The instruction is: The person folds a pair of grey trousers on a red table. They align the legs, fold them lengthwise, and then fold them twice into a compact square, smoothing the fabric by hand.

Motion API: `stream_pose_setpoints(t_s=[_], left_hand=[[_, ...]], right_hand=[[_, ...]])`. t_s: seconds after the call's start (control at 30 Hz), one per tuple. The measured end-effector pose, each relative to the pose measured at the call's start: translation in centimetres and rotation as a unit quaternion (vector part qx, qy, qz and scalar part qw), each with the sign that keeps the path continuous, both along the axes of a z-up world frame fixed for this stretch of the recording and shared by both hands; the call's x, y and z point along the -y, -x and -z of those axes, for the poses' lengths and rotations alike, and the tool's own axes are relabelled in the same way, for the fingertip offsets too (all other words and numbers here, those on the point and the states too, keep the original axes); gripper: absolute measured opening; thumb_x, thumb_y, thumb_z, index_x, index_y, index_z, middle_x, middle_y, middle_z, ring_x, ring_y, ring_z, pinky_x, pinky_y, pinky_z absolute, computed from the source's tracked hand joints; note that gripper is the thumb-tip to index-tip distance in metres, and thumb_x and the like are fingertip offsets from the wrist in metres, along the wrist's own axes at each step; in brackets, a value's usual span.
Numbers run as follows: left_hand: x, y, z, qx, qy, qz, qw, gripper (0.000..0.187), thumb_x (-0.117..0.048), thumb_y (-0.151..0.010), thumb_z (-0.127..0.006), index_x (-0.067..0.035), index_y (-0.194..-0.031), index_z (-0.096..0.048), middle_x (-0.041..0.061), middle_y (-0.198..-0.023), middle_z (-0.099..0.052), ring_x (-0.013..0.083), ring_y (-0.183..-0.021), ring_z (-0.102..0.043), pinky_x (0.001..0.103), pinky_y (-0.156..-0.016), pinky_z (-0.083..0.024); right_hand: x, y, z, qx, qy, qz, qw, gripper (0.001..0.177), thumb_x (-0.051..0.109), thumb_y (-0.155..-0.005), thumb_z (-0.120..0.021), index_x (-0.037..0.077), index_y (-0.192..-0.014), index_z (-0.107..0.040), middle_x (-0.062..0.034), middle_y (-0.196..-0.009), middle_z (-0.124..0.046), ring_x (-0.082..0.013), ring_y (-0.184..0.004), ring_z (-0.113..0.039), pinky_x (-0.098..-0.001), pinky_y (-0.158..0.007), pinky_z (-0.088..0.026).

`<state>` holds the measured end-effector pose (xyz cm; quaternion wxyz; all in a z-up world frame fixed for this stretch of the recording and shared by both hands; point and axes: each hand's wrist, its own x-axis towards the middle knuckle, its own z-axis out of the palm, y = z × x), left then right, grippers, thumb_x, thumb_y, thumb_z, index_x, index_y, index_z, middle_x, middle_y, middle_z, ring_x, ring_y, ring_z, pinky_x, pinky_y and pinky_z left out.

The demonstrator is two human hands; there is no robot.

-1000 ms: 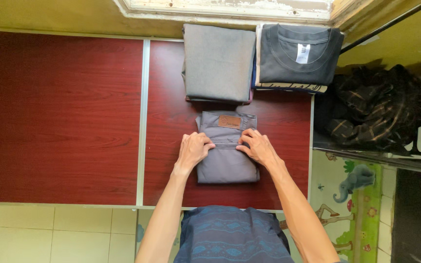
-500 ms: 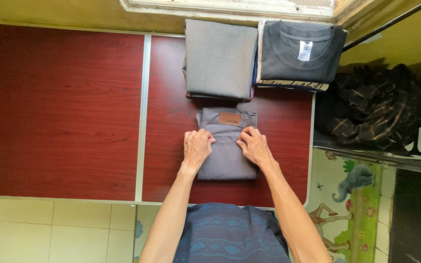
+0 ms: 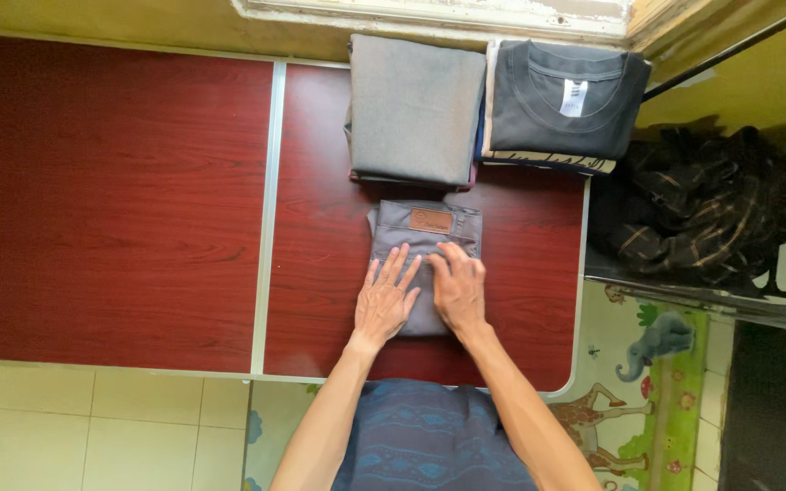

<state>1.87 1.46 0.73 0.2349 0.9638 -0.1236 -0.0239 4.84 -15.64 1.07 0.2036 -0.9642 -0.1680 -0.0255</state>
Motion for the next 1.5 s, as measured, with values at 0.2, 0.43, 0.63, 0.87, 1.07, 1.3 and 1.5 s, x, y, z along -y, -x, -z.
stream_pose_setpoints(t_s=[0.2,0.43,0.63,0.87,1.07,1.3,1.5], left_hand=[[-0.4,0.0,0.7,-0.016,-0.009,0.007,1.0,0.071,-0.035,-0.096,-0.059,-0.008,-0.158,-0.038,0.007,-0.167,-0.03,0.0213,-0.153,-0.029,0.046,-0.124,-0.022],[-0.2,-0.1,0.8,-0.017,-0.003,-0.002,1.0,0.07,-0.037,-0.098,-0.058,-0.01,-0.158,-0.037,0.005,-0.167,-0.031,0.02,-0.154,-0.029,0.046,-0.124,-0.023],[0.1,-0.1,1.4,0.015,-0.018,-0.014,1.0,0.069,-0.039,-0.098,-0.058,-0.01,-0.158,-0.038,0.004,-0.168,-0.031,0.019,-0.154,-0.03,0.046,-0.124,-0.023],[-0.2,0.0,1.7,0.041,0.022,-0.016,0.999,0.066,-0.033,-0.098,-0.059,-0.011,-0.158,-0.04,0.005,-0.167,-0.034,0.0207,-0.154,-0.032,0.046,-0.125,-0.024],[-2.3,1.5,2.4,0.02,0.028,-0.029,0.999,0.062,-0.031,-0.099,-0.058,-0.015,-0.157,-0.043,0.005,-0.166,-0.036,0.0233,-0.153,-0.033,0.048,-0.124,-0.026],[-5.0,3.8,2.3,0.003,0.033,-0.051,0.998,0.061,-0.019,-0.095,-0.056,-0.014,-0.155,-0.045,0.006,-0.165,-0.037,0.029,-0.152,-0.034,0.05,-0.122,-0.027],[-1.4,2.4,0.7,0.009,0.13,-0.185,0.974,0.042,-0.015,-0.091,-0.06,-0.011,-0.132,-0.055,0.014,-0.157,-0.044,0.0303,-0.147,-0.039,0.047,-0.119,-0.033]], right_hand=[[0.1,1.3,1.2,-0.033,0.07,-0.1,0.992,0.064,0.035,-0.099,-0.055,0.011,-0.156,-0.041,-0.0083,-0.163,-0.038,-0.0265,-0.151,-0.033,-0.0574,-0.122,-0.019],[5.7,-0.7,0.8,0.001,0.121,-0.093,0.988,0.065,0.041,-0.1,-0.055,0.012,-0.156,-0.043,-0.0022,-0.164,-0.04,-0.0169,-0.15,-0.037,-0.0575,-0.125,-0.019],[2.8,1.1,1.2,0.031,0.204,-0.048,0.977,0.058,0.031,-0.099,-0.057,0.013,-0.153,-0.047,-0.0032,-0.162,-0.043,-0.0179,-0.151,-0.038,-0.055,-0.125,-0.021],[0.9,4.5,1.1,0.013,0.066,-0.105,0.992,0.061,0.034,-0.097,-0.058,0.011,-0.152,-0.048,-0.0058,-0.16,-0.045,-0.0202,-0.148,-0.039,-0.0502,-0.123,-0.024],[4.0,4.3,0.7,-0.003,0.107,-0.059,0.993,0.067,0.038,-0.092,-0.062,0.011,-0.151,-0.045,-0.0052,-0.158,-0.043,-0.0198,-0.145,-0.039,-0.057,-0.119,-0.024],[5.4,4.5,2.1,-0.03,0.014,-0.051,0.998,0.062,0.023,-0.094,-0.062,0.008,-0.153,-0.046,-0.0082,-0.16,-0.045,-0.0251,-0.148,-0.041,-0.055,-0.122,-0.026],[3.2,4.0,3.0,0.019,-0.011,-0.004,1.0,0.043,0.01,-0.088,-0.065,0.014,-0.13,-0.061,-0.0039,-0.146,-0.056,-0.0221,-0.14,-0.051,-0.0524,-0.127,-0.03]])
